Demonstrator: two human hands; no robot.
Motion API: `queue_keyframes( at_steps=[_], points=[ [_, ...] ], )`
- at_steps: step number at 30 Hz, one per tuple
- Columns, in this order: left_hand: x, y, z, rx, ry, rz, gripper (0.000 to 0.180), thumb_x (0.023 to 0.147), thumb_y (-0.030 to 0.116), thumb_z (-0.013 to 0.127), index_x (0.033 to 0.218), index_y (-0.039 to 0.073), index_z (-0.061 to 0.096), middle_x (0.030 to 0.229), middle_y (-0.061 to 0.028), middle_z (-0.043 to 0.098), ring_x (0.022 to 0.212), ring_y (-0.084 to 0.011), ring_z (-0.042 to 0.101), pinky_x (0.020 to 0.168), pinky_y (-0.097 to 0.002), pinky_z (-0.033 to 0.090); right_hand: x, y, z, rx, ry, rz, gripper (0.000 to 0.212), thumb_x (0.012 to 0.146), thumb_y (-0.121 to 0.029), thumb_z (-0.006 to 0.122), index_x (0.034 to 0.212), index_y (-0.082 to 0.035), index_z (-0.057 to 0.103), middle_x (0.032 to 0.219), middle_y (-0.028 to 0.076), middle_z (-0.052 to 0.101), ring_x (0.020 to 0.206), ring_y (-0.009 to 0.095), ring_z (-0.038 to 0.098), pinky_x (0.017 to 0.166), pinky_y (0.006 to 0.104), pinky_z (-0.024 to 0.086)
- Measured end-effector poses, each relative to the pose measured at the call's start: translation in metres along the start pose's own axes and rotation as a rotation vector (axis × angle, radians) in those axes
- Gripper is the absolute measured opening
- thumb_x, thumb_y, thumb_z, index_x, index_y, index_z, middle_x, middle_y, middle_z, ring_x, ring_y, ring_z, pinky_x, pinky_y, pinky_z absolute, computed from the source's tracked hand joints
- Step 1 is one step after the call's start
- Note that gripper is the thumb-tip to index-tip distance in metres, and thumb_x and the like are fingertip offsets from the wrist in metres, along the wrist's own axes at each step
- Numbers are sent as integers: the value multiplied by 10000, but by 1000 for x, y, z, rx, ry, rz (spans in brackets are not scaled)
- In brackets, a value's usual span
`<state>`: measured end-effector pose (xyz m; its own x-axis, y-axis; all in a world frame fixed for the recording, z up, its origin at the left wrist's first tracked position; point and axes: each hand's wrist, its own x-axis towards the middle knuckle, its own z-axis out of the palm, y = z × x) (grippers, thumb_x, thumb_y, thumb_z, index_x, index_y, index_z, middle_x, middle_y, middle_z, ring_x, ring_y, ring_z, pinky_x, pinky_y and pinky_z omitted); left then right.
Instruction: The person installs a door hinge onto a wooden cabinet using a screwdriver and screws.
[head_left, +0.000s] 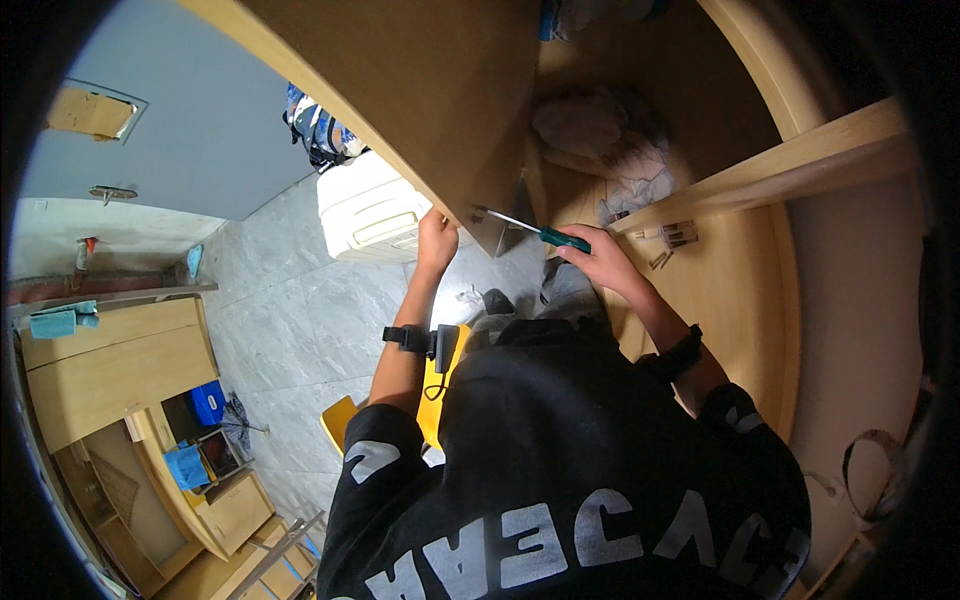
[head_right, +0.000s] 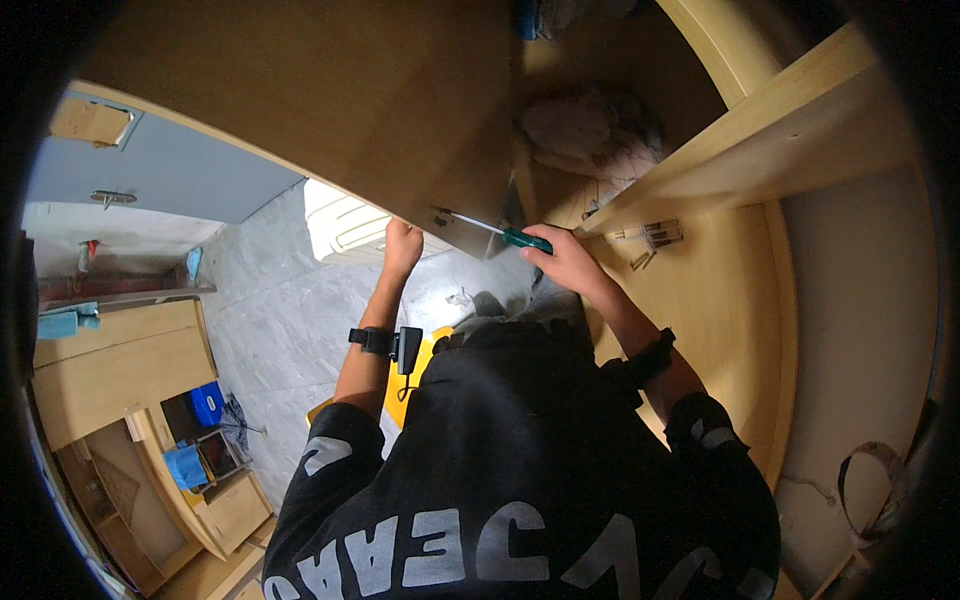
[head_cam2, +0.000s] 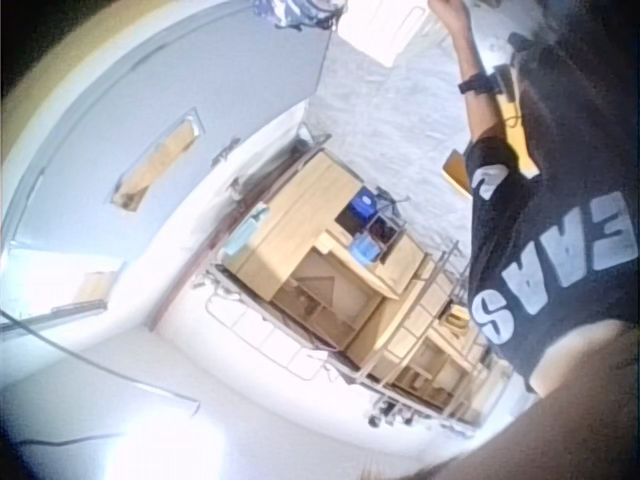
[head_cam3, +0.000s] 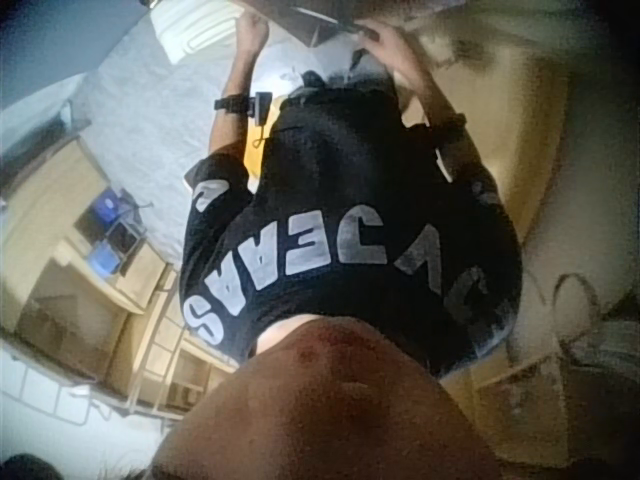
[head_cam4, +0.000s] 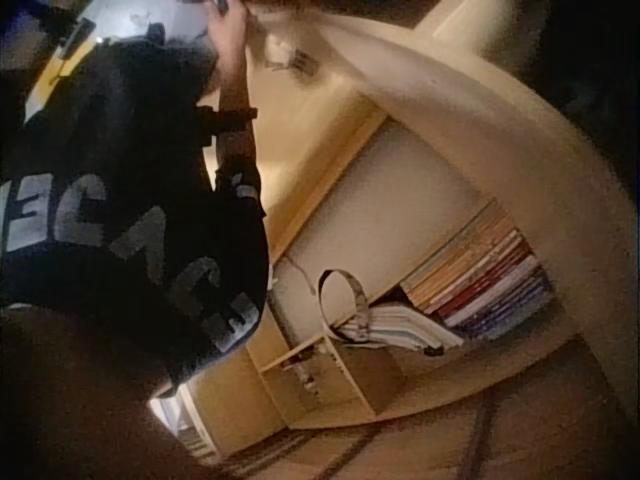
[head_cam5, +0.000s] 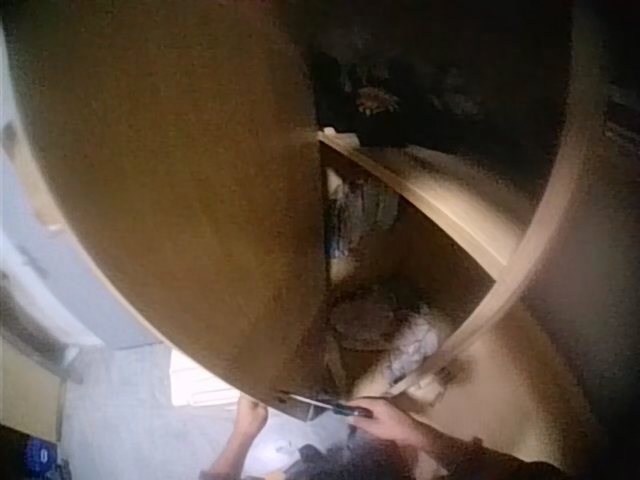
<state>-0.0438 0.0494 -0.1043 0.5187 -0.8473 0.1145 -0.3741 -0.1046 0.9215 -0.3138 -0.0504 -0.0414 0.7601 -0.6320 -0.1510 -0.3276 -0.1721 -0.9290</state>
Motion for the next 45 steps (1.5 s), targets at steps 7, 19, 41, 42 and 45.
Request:
queue_keyframes(
  at_steps=[7, 19, 41, 42, 45],
  points=[
    [0, -3, -2, 4, -10, -3, 246, 803, -36, 474, 1023, -31, 582, 925, -184, 642, 865, -228, 614, 789, -316, 471, 0, -6, 0, -11, -20, 34, 311, 815, -156, 620, 1061, 25, 562, 903, 134, 630, 813, 193, 572, 756, 303, 454],
    [-2, 7, -2, -45, -23, -27, 268, 807, -44, 466, 1049, -34, 581, 946, -156, 643, 891, -197, 597, 818, -303, 462, 0, -9, -1, -4, -12, 46, 305, 815, -156, 616, 1056, 24, 564, 876, 119, 627, 783, 177, 564, 728, 295, 454],
    [-1, 12, -2, -21, -12, -57, 230, 820, -23, 490, 1030, -35, 582, 940, -155, 645, 890, -193, 601, 814, -303, 463, -1, -5, 2, -60, 33, -35, 307, 800, -130, 625, 1063, 12, 556, 870, 130, 612, 803, 230, 586, 736, 314, 457],
    [-1, 12, -2, -20, -9, -61, 229, 820, -22, 491, 1029, -36, 581, 934, -153, 645, 884, -192, 602, 809, -303, 465, -1, -5, 1, -60, 34, -35, 307, 800, -130, 625, 1063, 12, 556, 870, 130, 612, 803, 230, 586, 736, 314, 457],
    [-2, 11, -3, -13, -6, -73, 223, 819, -21, 494, 1024, -39, 581, 919, -149, 645, 872, -188, 602, 798, -303, 470, -2, -15, 2, -283, 95, -146, 332, 771, -93, 636, 1080, -5, 552, 906, 124, 569, 869, 269, 577, 768, 320, 455]
  ],
)
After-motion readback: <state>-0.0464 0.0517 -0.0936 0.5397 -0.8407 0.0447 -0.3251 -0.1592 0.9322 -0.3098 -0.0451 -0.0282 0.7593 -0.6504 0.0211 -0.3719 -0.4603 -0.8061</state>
